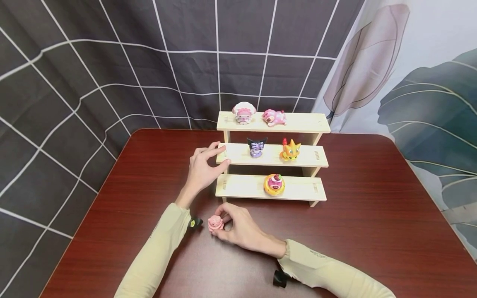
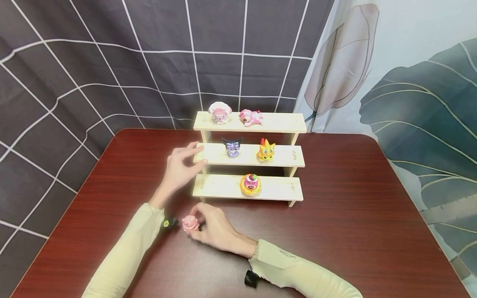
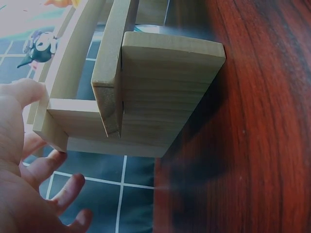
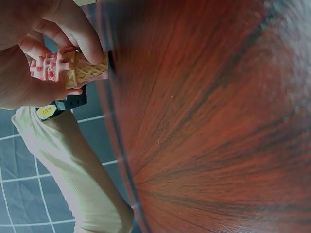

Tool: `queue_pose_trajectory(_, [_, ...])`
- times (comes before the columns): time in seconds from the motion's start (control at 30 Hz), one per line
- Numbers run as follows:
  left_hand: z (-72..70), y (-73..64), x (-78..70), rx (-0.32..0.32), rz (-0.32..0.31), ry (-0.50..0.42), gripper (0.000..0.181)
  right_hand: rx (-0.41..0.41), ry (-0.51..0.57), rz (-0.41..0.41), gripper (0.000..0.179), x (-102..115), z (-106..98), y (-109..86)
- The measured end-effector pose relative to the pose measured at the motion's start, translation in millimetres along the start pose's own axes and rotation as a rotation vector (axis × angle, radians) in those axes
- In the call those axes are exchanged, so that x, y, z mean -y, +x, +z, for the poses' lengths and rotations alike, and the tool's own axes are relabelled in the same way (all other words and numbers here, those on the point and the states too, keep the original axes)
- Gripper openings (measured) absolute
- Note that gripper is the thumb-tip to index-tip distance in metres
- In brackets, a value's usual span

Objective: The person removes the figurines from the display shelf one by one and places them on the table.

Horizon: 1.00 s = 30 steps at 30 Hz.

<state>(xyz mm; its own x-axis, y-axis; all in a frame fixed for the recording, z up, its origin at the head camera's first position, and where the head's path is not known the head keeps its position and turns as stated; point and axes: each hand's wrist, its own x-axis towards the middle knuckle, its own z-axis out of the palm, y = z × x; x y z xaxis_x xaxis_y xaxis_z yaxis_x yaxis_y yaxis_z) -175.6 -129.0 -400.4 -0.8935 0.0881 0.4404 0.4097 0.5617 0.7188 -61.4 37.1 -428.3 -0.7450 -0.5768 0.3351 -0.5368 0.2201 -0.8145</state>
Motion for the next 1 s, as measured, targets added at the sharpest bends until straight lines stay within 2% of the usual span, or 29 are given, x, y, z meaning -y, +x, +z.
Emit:
queue_pose_trajectory(0.3, [1.5,0.5,0.4,-0.01,0.011,-0.001,0.042,0.093,-0.018,-0.002,0.035,-1.1,2.2,-0.9])
queue_pose_trajectory(0.5, [1.1,0.4,0.3,-0.015,0.017,-0.003,0.042,0.09,-0.025,-0.018,0.034,-1.8,2.8,-0.4])
queue_pose_trajectory(1.0, [0.3,0.1,-0.9,-0.014,0.02,-0.005,0.041,0.096,-0.04,0.042,0.036,-0.5,3.7,-2.5])
